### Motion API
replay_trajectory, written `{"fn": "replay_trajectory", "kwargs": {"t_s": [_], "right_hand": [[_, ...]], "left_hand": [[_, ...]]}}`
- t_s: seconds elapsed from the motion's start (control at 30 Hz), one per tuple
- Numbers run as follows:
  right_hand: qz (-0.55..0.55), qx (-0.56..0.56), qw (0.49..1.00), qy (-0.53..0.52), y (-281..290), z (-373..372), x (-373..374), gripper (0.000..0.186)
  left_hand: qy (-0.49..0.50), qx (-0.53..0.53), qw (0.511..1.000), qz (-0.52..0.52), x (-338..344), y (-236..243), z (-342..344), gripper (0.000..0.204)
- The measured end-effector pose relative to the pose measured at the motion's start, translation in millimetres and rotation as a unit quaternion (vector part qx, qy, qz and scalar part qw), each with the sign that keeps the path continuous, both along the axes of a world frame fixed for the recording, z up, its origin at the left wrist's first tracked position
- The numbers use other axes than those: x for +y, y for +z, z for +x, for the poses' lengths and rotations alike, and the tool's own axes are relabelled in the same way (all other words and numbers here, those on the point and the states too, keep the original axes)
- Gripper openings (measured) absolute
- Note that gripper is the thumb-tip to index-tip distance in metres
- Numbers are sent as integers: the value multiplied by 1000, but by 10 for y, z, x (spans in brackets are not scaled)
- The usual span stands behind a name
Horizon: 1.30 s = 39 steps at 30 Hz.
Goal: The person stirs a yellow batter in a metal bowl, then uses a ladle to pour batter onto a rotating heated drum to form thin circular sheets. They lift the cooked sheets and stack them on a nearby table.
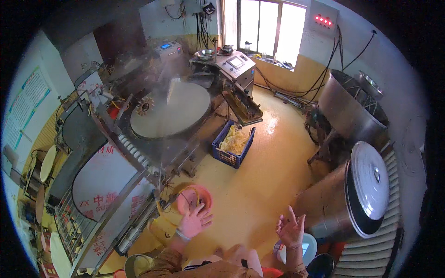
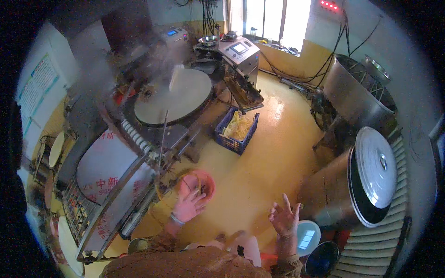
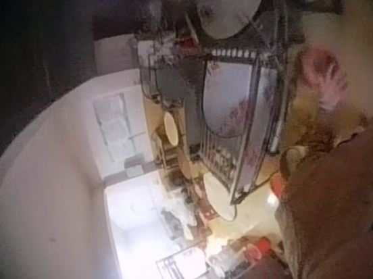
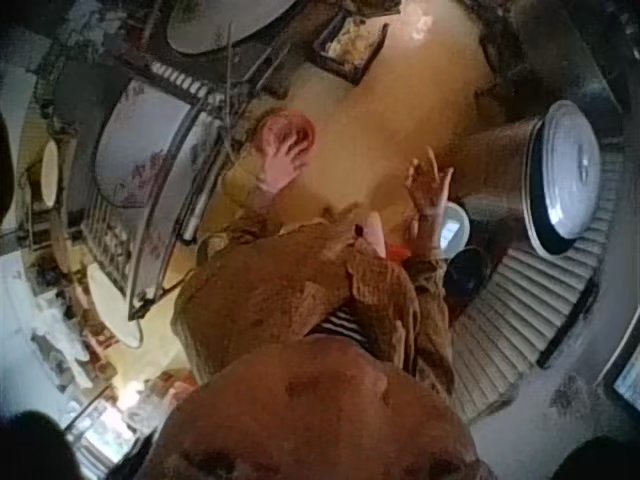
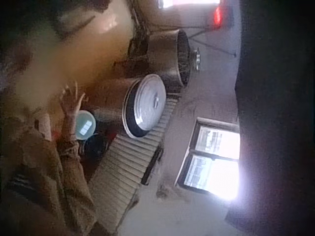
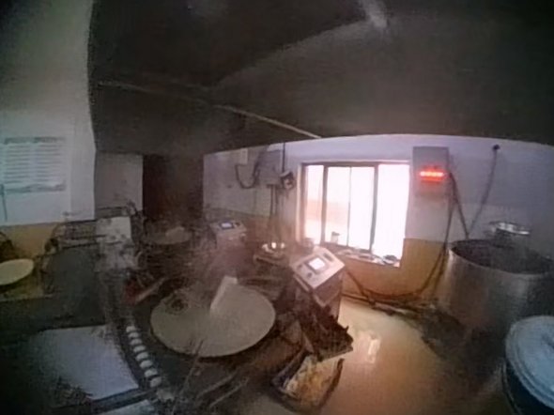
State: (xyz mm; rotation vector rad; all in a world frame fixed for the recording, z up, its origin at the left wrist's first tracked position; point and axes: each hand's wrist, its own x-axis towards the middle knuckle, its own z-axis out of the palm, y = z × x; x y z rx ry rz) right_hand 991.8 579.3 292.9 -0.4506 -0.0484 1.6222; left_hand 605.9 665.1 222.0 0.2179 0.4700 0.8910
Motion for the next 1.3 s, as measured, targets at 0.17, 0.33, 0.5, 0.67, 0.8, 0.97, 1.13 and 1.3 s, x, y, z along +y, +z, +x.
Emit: {"fn": "replay_trajectory", "kwargs": {"t_s": [0.17, 0.33, 0.5, 0.67, 0.8, 0.97, 1.13, 1.3], "right_hand": [[-11, -41, 998, -37, -89, 730, 894, 48], [39, -80, 995, -36, -85, 1745, 2085, 51], [77, -135, 988, -25, 289, 2598, 3258, 62], [62, -220, 973, -15, 430, 3068, 4338, 66], [45, -275, 960, -6, 377, 3292, 5165, 71], [49, -366, 929, 5, 473, 3491, 6493, 71], [80, -494, 863, 62, 738, 3477, 8218, 69], [177, -580, 787, 117, 786, 3309, 9703, 71]], "left_hand": [[-6, -100, 994, 38, 934, 119, 718, 69], [10, -60, 993, 101, 2001, 371, 1650, 71], [40, -53, 990, 121, 2894, 918, 2516, 75], [79, 1, 990, 113, 3617, 1219, 2970, 77], [131, 5, 986, 106, 4256, 1240, 3200, 77], [178, -35, 968, 172, 5345, 1190, 3344, 73], [285, -26, 948, 143, 6357, 1123, 3400, 74], [341, -31, 928, 148, 7000, 1080, 3333, 71]]}}
